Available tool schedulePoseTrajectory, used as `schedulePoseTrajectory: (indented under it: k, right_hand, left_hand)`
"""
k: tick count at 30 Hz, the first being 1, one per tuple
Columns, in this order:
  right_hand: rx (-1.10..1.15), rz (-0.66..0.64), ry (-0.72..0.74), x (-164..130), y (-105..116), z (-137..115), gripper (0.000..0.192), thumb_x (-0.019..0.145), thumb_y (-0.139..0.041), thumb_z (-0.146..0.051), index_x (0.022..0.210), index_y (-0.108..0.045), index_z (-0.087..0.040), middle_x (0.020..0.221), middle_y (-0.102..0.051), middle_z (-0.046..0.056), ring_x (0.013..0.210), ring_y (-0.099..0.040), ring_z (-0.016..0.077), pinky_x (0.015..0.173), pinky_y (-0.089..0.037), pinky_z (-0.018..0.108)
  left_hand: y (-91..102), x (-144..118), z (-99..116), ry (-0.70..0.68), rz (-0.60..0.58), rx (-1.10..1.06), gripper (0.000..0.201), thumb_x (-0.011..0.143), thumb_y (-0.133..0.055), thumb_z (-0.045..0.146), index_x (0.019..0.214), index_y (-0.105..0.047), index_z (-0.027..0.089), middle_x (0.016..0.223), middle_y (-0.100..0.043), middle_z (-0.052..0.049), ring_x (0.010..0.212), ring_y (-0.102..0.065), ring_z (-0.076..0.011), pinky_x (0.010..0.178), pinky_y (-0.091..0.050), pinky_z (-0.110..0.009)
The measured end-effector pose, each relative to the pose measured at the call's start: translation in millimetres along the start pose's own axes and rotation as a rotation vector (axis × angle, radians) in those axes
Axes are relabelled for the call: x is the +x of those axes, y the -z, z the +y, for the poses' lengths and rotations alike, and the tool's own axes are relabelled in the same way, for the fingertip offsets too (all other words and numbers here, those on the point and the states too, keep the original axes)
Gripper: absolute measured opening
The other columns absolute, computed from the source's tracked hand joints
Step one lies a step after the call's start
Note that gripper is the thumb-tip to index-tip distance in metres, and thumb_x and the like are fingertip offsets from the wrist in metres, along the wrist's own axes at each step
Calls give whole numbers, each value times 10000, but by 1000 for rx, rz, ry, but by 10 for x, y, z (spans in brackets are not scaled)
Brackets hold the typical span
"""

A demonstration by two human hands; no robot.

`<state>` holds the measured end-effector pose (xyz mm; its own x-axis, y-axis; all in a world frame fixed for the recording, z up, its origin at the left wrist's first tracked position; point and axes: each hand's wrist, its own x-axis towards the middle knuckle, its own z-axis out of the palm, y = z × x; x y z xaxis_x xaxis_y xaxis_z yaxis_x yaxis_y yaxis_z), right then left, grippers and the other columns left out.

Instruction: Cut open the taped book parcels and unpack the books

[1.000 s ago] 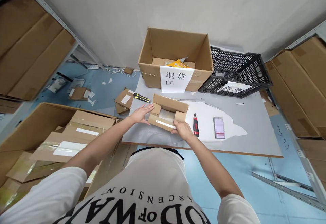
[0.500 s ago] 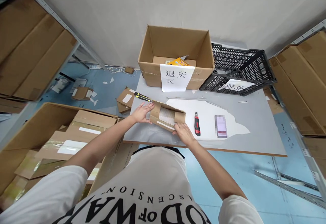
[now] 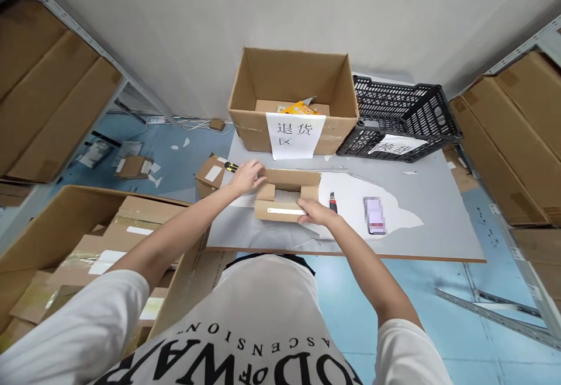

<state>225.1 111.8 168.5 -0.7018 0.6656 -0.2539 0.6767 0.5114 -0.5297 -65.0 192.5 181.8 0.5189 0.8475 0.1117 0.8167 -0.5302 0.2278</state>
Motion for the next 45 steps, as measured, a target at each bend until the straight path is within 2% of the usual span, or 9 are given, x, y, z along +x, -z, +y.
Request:
schedulePoseTrajectory:
  k: [3,6,8,11,15,22,26,31,45]
  right_hand:
    - [-85,-84,-31,12,85,22,222,740,-637,-226,895,-484,-184,876,-582,50,798,-544,191,675,-359,257]
    - [-167,-157,-74,24,107,56,395,668,-696,-201,1013,-505,-194,966,-607,76,900,-569,233,746,-373,295]
    - [-203,-174,-111,24,102,76,568,611,-746,-197,1118,-491,-221,1028,-610,84,973,-565,262,791,-379,327]
    - [-233,-168,-147,-6,109,94,752,570,-779,-182,1235,-436,-259,1086,-610,87,1026,-560,286,818,-390,347]
    - [-222,-154,-206,-86,169,116,696,577,-780,-194,1195,-462,-224,1100,-615,88,1025,-574,282,816,-406,333]
    - [-151,-150,-194,-147,199,165,479,576,-773,-180,993,-539,-189,993,-624,75,949,-589,251,734,-420,298]
    - [-69,-124,-175,-163,129,210,390,598,-708,-105,936,-535,-196,970,-608,48,960,-572,230,732,-428,286]
    - [-63,-93,-197,-231,57,194,274,632,-632,-79,854,-522,-195,924,-607,53,936,-560,228,718,-429,288]
    - [-250,38,-166,-447,-54,-35,170,758,-511,-46,813,-487,-205,851,-563,53,828,-507,205,669,-386,273]
  left_hand:
    - [-186,-5,1,-86,25,32,393,858,-387,164,1235,-496,193,1412,-402,-136,1341,-310,-266,1092,-177,-504]
    - [-313,-37,-50,-307,-158,-12,518,844,-340,103,1351,-383,197,1482,-309,-96,1396,-192,-207,1124,-106,-466]
    - [-343,-49,-96,-388,-283,-40,581,831,-392,177,1404,-300,151,1490,-284,-118,1395,-192,-210,1130,-105,-432]
    - [-317,-66,-170,-394,-388,-85,748,803,-475,400,1433,-220,86,1496,-238,-168,1394,-182,-259,1128,-101,-428]
    - [-250,-149,-234,-386,-488,-151,823,811,-414,569,1445,-192,94,1503,-212,-172,1393,-183,-268,1123,-110,-435]
    - [-344,-437,-46,-466,-378,-120,1293,475,-652,700,1452,-103,55,1507,-90,-251,1386,-41,-405,1090,-33,-560]
    - [-438,-487,45,-393,-325,-133,1297,468,-655,704,1442,-120,35,1493,-143,-266,1381,-89,-401,1104,-81,-524]
    - [-455,-502,29,-401,-273,-177,1308,469,-660,706,1435,-125,5,1478,-185,-275,1375,-128,-390,1121,-111,-460]
    - [-442,-559,11,-345,-297,-179,1315,484,-647,725,1445,-94,19,1492,-157,-254,1371,-155,-377,1111,-164,-420]
